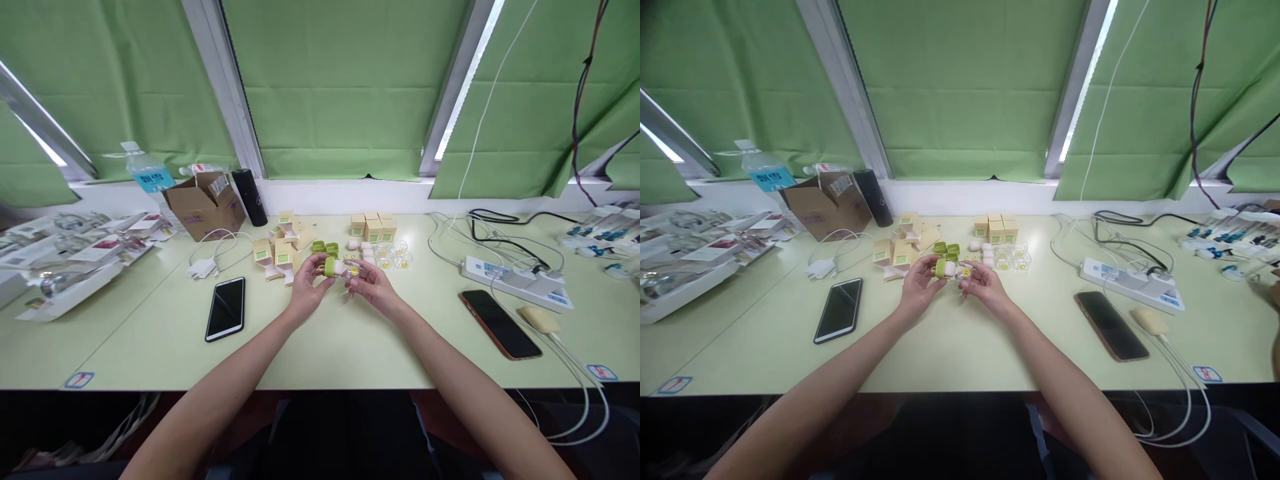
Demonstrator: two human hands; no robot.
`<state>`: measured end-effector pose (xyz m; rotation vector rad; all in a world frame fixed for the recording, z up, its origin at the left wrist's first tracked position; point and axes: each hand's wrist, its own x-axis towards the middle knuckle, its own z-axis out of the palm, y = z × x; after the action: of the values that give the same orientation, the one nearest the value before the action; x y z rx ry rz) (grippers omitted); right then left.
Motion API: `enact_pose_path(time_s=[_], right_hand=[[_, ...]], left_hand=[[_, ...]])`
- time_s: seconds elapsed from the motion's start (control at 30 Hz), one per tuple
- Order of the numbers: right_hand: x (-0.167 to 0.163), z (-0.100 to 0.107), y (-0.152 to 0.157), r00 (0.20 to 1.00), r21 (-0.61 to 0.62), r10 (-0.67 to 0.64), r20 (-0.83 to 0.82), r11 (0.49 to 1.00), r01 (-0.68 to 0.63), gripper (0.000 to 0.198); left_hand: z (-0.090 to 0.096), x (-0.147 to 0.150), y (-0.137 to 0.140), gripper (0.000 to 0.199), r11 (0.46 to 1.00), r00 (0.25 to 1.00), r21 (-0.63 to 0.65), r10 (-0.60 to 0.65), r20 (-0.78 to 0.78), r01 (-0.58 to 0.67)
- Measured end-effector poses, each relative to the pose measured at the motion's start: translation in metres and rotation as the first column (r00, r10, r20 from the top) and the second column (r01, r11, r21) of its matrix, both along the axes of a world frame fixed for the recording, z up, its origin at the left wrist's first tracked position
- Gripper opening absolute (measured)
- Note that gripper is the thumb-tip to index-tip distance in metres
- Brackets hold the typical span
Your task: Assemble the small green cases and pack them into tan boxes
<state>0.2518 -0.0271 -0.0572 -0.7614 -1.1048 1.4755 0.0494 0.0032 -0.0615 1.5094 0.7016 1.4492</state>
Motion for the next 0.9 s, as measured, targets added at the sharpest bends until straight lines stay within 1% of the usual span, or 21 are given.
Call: enact_pose_path(time_s=[0.1,0.33,0.57,0.73,0.9], right_hand=[[-0.0016,-0.0022,0.0006,1.000,0.004,0.002,0.005,1.000,-0.002,0.066],[-0.0040,-0.0020,0.0002,0.999,0.026,0.034,-0.001,0.999,-0.034,0.064],[-0.0037,-0.0033,-0.0010,0.998,0.024,0.054,0.028,0.998,-0.055,0.061],[-0.0033,-0.0038,-0.0014,0.999,0.016,0.047,-0.009,0.999,-0.047,0.062],[-0.0007,-0.0019,-0.0018,0.993,0.021,0.053,-0.107,0.998,-0.051,0.053]], left_hand=[[0.0010,-0.0004,-0.0016,0.051,1.000,0.999,0.008,0.004,-0.039,-0.004],[0.0045,-0.0025,-0.0045,0.046,0.998,0.987,0.065,0.011,-0.158,-0.001],[0.0053,-0.0052,-0.0071,0.046,0.998,0.961,0.064,-0.001,-0.278,0.019],[0.0065,-0.0029,-0.0096,0.049,0.997,0.964,0.075,-0.004,-0.267,0.025],[0.0028,-0.0006,-0.0060,0.045,0.995,0.972,0.096,-0.008,-0.235,0.032]])
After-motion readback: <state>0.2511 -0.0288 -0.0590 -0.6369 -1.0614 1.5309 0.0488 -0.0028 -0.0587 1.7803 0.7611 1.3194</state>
